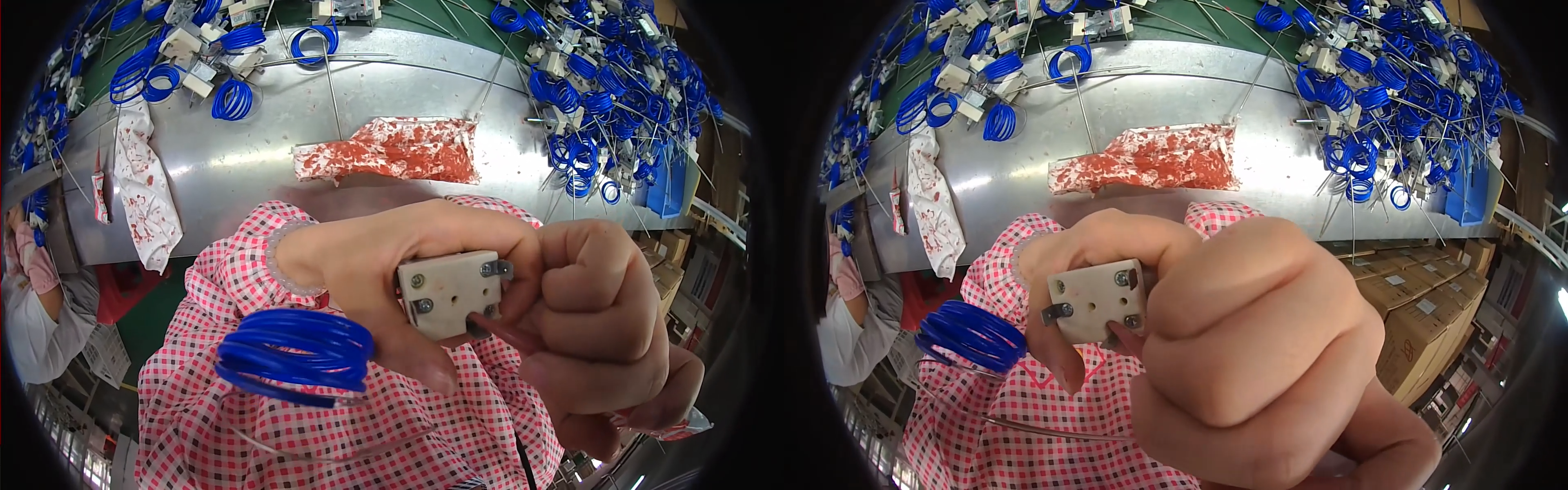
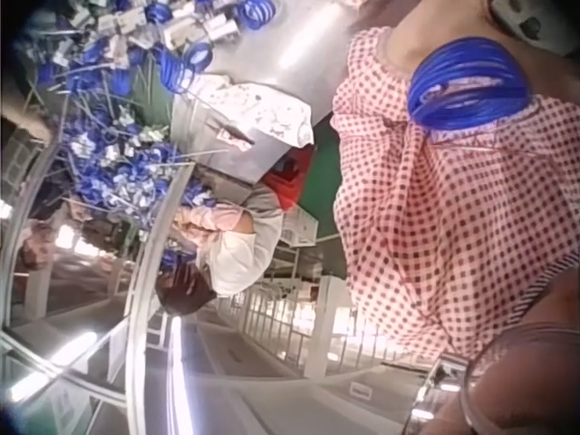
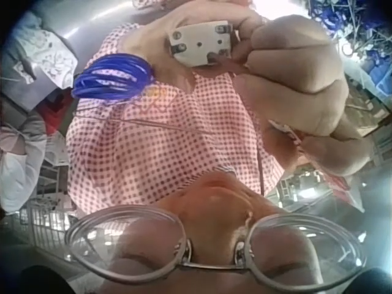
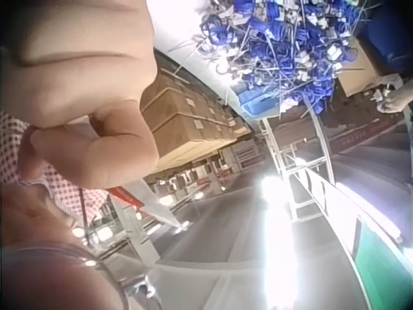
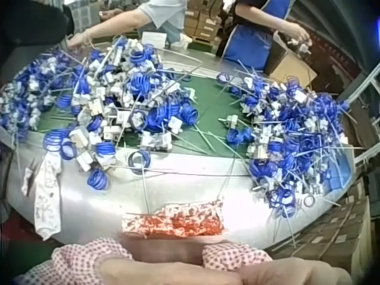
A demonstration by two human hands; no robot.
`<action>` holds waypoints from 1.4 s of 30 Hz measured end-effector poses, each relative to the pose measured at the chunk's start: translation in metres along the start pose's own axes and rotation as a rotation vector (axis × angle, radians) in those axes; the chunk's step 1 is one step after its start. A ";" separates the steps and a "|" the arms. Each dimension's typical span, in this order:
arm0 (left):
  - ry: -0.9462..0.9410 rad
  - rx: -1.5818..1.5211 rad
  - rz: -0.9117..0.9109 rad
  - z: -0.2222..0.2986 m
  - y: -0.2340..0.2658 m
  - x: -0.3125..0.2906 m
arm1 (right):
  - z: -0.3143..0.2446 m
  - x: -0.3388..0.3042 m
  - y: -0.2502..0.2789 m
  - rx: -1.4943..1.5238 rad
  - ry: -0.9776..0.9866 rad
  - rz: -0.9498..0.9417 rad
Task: Assembling small electronic components by inserting wires into connector blocks and applying sealant from a tube.
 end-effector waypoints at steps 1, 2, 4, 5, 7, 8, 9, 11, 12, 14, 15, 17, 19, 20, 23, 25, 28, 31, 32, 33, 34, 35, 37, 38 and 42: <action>0.010 0.034 -0.013 0.001 -0.001 0.001 | 0.000 0.000 0.001 0.026 0.017 -0.003; 0.020 0.069 -0.026 0.002 -0.002 0.002 | 0.003 0.000 0.000 0.025 0.017 0.000; 0.040 0.136 -0.051 0.003 -0.005 0.003 | 0.010 0.001 -0.003 0.177 0.154 0.050; 0.050 0.169 -0.063 0.004 -0.005 0.003 | 0.013 0.000 -0.004 0.253 0.222 0.076; 0.070 0.234 -0.089 0.005 -0.006 0.003 | 0.016 -0.002 -0.004 0.403 0.360 0.127; 0.079 0.267 -0.102 0.006 -0.006 0.003 | 0.015 -0.003 -0.003 0.402 0.358 0.129; 0.088 0.300 -0.115 0.006 -0.007 0.003 | 0.015 -0.004 -0.002 0.429 0.332 0.102; 0.106 0.371 -0.136 0.008 -0.007 0.003 | 0.017 -0.004 -0.003 0.462 0.306 0.078; 0.115 0.406 -0.146 0.009 -0.007 0.002 | 0.017 -0.004 -0.003 0.515 0.312 0.073; 0.134 0.473 -0.178 0.010 -0.007 0.003 | 0.016 -0.004 -0.003 0.559 0.319 0.070; 0.143 0.506 -0.194 0.011 -0.007 0.003 | 0.015 -0.004 -0.004 0.565 0.316 0.073; 0.162 0.572 -0.215 0.012 -0.004 0.002 | 0.015 -0.005 -0.004 0.578 0.309 0.081; 0.171 0.603 -0.228 0.005 -0.003 0.001 | 0.016 -0.006 -0.005 0.587 0.298 0.097; 0.130 0.555 -0.219 0.000 -0.004 0.001 | 0.015 -0.005 -0.005 0.584 0.298 0.096; 0.011 0.406 -0.181 -0.011 -0.005 -0.001 | 0.016 -0.006 -0.005 0.604 0.289 0.103; -0.067 0.306 -0.153 -0.017 -0.004 -0.002 | 0.016 -0.007 -0.006 0.620 0.263 0.078; -0.188 0.157 -0.110 -0.021 -0.002 -0.005 | 0.018 -0.007 -0.008 0.658 0.287 0.057; -0.266 0.058 -0.075 -0.021 0.002 -0.008 | 0.019 -0.006 -0.008 0.676 0.266 0.018; -0.271 0.070 -0.103 -0.022 0.003 -0.007 | 0.019 -0.007 -0.006 0.677 0.267 0.024; -0.276 0.082 -0.130 -0.022 0.004 -0.005 | 0.020 -0.007 -0.005 0.673 0.254 0.049; -0.279 0.081 -0.132 -0.021 0.004 -0.006 | 0.019 -0.007 -0.006 0.666 0.238 0.065; -0.262 0.085 -0.138 -0.020 0.003 -0.007 | 0.018 -0.008 -0.007 0.666 0.237 0.063; -0.245 0.088 -0.145 -0.019 0.002 -0.007 | 0.016 -0.007 -0.007 0.643 0.213 0.087; -0.253 0.098 -0.141 -0.019 0.003 -0.007 | 0.017 -0.007 -0.008 0.640 0.213 0.087; -0.274 0.136 -0.108 -0.019 0.004 -0.008 | 0.019 -0.008 -0.007 0.662 0.210 0.111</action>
Point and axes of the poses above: each hand's wrist, its own x-axis towards the middle knuckle, its own y-axis out of the back of the hand, z = x × y, the point moved 4 cm from there along x, towards the middle knuckle, and after that the axes turned 13 degrees about x, right-handed, at the moved point
